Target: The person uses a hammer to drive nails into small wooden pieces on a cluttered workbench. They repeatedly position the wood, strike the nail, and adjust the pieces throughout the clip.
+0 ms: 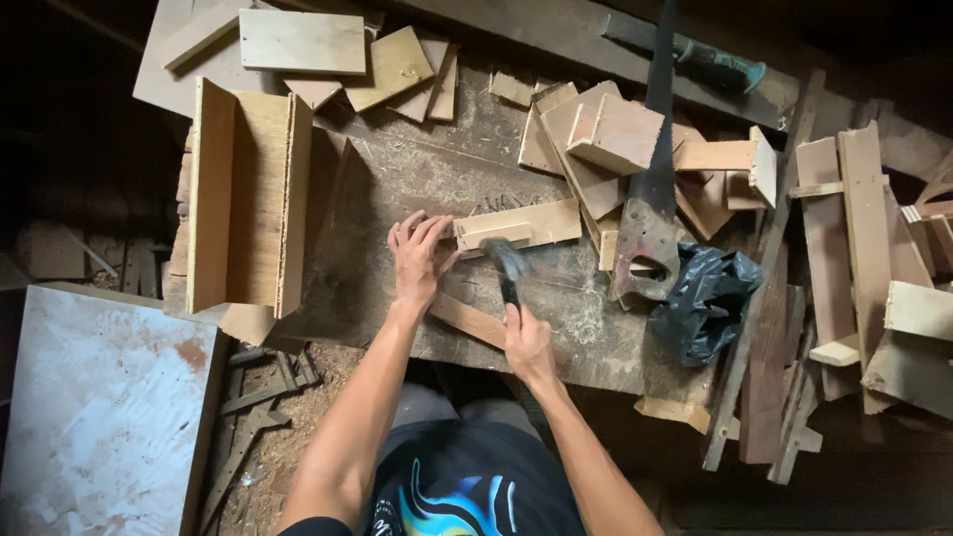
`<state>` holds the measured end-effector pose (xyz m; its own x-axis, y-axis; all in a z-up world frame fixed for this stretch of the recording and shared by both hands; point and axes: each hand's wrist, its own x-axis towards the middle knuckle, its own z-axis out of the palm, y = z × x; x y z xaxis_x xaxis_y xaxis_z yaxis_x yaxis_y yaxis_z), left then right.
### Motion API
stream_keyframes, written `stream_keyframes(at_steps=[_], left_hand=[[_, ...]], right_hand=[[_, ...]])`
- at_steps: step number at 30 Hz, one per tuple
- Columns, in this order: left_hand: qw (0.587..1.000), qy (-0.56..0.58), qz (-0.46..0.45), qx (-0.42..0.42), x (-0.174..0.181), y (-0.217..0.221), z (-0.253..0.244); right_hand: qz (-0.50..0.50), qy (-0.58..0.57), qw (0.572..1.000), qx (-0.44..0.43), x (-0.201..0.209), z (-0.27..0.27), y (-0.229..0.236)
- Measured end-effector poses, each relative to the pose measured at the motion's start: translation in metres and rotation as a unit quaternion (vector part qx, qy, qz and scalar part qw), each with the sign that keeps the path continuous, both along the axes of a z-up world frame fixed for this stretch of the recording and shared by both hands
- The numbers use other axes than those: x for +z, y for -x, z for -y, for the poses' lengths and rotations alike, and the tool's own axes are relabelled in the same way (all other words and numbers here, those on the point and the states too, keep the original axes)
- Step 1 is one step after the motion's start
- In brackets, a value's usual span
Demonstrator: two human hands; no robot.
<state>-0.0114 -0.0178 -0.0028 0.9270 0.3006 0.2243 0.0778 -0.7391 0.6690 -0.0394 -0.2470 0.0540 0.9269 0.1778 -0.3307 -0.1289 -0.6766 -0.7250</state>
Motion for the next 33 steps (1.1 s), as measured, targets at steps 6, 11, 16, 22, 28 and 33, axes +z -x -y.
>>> stream_keyframes(at_steps=[6,11,16,22,28,33], left_hand=[[0.999,0.040,0.017,0.006,-0.003,-0.004,-0.003],[0.998,0.057,0.023,-0.006,-0.012,-0.002,-0.002],[0.997,0.067,0.026,-0.014,-0.014,-0.005,-0.008],[0.997,0.078,0.023,-0.013,-0.008,-0.006,-0.009],[0.996,0.084,0.019,-0.023,-0.005,-0.005,-0.005],[0.996,0.078,0.040,-0.018,-0.009,-0.003,-0.007]], right_hand=[[0.065,0.031,0.997,0.034,-0.005,-0.018,-0.001],[0.077,0.042,0.994,0.060,0.001,-0.020,-0.001],[0.074,0.041,0.993,0.077,0.013,-0.024,-0.006],[0.090,0.029,0.992,0.082,0.010,-0.022,-0.010],[0.052,0.068,0.991,0.102,0.009,-0.016,-0.013],[-0.008,0.113,0.989,0.091,0.008,-0.017,-0.015]])
